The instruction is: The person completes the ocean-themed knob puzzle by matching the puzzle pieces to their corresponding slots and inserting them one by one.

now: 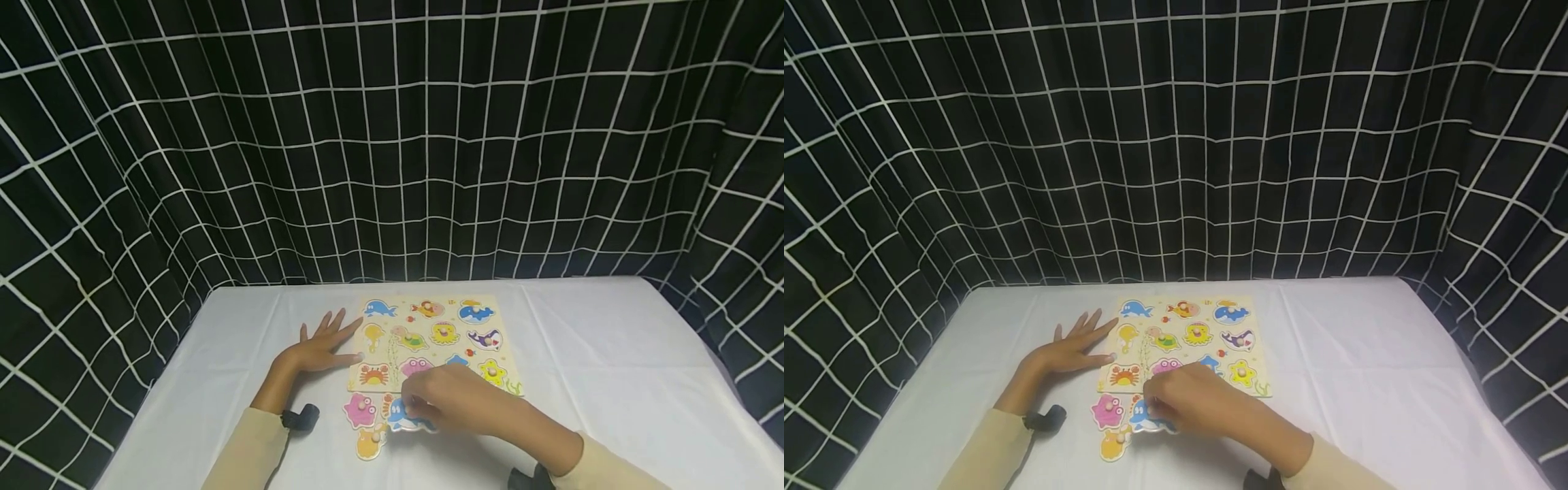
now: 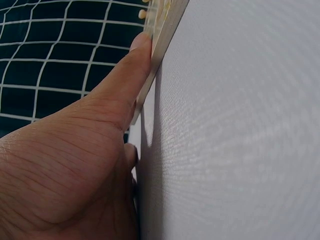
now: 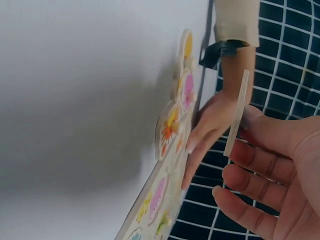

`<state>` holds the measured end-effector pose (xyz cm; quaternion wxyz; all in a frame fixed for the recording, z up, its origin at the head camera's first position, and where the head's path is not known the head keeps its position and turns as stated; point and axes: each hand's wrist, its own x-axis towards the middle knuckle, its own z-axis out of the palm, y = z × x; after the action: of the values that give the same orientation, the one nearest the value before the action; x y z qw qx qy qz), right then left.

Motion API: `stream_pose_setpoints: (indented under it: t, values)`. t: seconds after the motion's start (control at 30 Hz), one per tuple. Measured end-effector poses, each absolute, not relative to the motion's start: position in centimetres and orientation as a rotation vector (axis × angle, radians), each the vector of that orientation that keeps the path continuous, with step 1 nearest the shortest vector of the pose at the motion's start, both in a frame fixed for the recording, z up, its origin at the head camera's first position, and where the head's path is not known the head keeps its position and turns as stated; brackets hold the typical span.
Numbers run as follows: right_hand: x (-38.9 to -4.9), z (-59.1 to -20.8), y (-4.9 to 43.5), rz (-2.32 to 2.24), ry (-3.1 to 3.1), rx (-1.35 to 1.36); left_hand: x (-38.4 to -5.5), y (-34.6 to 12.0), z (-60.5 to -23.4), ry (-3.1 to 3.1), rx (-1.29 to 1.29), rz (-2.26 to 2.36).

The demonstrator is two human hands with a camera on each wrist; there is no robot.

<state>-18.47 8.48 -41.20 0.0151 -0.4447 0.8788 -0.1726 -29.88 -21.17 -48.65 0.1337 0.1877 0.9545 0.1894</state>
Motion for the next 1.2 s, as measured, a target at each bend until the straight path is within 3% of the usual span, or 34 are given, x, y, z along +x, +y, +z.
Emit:
stream_pose_setpoints:
  t: [0.7,1.2]
  values:
    - [-21.4,-40.9,7.0,-0.434,2.879,-1.472,-30.1,-21.4,-48.9,2.763,0.551,0.568]
    - [-23.6,-40.1,5.2,-0.364,2.937,-1.374,-29.9,-21.3,-48.5,2.763,0.571,0.568]
